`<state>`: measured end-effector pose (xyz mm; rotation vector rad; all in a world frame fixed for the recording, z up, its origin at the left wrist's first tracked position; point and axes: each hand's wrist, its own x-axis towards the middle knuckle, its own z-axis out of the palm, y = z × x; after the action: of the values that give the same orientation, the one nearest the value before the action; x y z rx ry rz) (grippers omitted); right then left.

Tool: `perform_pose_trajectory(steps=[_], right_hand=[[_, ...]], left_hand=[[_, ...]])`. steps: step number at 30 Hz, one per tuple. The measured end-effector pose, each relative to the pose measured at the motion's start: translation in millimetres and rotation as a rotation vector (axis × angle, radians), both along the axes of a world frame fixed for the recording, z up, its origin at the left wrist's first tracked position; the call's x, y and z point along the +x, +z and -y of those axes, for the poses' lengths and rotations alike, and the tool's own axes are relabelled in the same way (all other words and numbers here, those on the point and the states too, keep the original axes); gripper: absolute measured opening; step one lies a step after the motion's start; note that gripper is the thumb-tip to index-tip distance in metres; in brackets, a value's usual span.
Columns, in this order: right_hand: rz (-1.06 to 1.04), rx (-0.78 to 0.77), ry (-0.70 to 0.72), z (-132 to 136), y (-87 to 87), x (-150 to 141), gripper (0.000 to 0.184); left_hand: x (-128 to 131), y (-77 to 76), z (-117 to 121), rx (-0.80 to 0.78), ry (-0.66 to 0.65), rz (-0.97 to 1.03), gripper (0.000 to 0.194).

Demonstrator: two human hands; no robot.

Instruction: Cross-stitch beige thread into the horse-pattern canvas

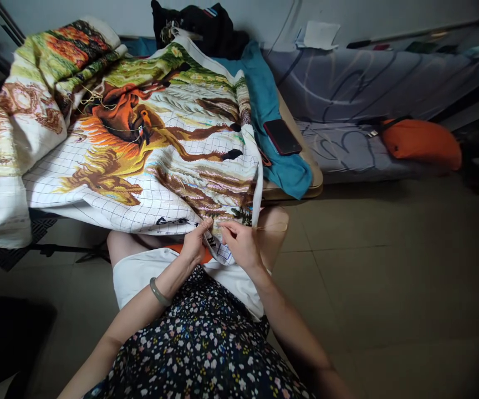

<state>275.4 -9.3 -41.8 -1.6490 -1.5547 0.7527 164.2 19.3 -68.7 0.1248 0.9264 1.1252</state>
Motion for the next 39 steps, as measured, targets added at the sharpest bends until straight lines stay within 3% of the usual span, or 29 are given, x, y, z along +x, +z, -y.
perform_pose_trajectory(steps=[10, 22, 39], right_hand=[[0.216, 0.052, -0.087, -2, 5.5, -10, 0.018], [-0.101, 0.010, -0.154, 5, -12.7, -22, 0.016], [0.002, 0.191, -0.192, 4, -20.5, -27, 0.017]], left_hand=[[0, 0.2, 1, -0.014, 0.015, 0.013, 0.021], [2, -1.9, -3, -0.036, 0.034, -0.088, 0.021], [5, 4.4, -6, -0.034, 0.072, -0.108, 0.012]])
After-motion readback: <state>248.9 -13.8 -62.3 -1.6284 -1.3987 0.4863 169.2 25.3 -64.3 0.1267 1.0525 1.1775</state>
